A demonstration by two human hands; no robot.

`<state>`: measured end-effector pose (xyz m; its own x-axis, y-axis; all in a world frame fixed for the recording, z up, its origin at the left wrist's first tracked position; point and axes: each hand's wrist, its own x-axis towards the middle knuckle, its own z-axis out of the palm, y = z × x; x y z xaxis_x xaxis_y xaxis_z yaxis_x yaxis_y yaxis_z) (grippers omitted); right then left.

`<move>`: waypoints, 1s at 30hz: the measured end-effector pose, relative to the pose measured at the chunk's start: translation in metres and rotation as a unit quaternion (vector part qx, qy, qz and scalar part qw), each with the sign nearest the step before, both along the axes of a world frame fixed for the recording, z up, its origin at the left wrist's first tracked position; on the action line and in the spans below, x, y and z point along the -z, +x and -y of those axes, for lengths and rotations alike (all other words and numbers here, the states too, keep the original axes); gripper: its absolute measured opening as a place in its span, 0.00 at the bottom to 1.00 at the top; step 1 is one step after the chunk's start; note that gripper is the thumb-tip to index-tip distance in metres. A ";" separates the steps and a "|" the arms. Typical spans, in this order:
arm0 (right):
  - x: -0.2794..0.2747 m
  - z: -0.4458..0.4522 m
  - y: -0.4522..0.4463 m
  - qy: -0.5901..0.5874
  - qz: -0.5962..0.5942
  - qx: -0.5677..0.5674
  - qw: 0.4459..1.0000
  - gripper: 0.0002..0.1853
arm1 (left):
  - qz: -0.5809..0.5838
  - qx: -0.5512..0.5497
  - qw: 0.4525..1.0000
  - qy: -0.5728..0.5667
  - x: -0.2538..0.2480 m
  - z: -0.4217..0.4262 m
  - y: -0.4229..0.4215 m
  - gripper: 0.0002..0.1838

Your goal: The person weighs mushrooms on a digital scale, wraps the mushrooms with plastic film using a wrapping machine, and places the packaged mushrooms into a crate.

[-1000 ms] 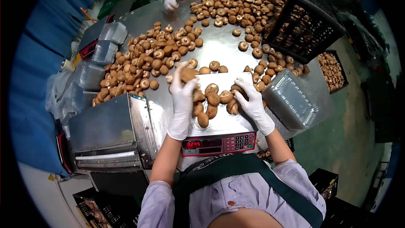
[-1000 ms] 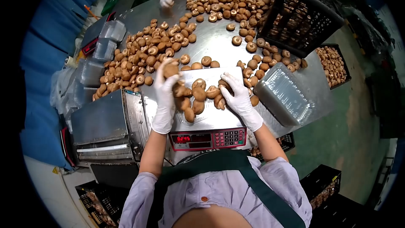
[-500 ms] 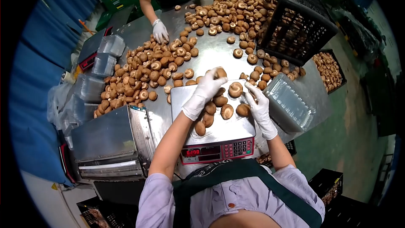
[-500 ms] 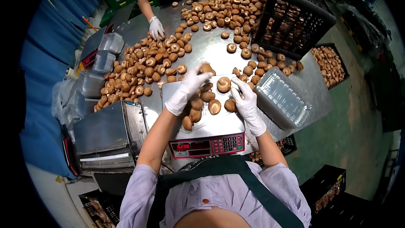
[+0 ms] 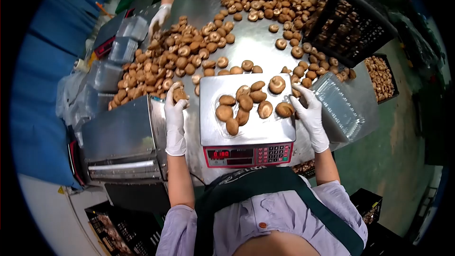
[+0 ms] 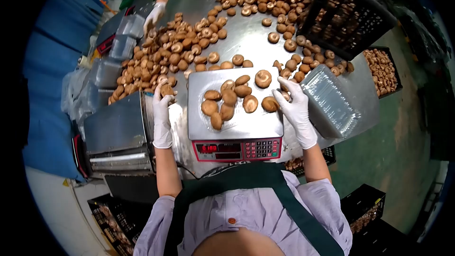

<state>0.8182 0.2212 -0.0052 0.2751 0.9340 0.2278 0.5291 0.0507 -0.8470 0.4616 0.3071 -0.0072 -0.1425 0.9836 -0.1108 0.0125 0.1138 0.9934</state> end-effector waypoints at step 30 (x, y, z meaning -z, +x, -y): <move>0.017 -0.026 -0.005 0.058 0.062 -0.004 0.996 0.21 | -0.405 0.172 0.882 0.169 -0.011 0.049 0.083 0.42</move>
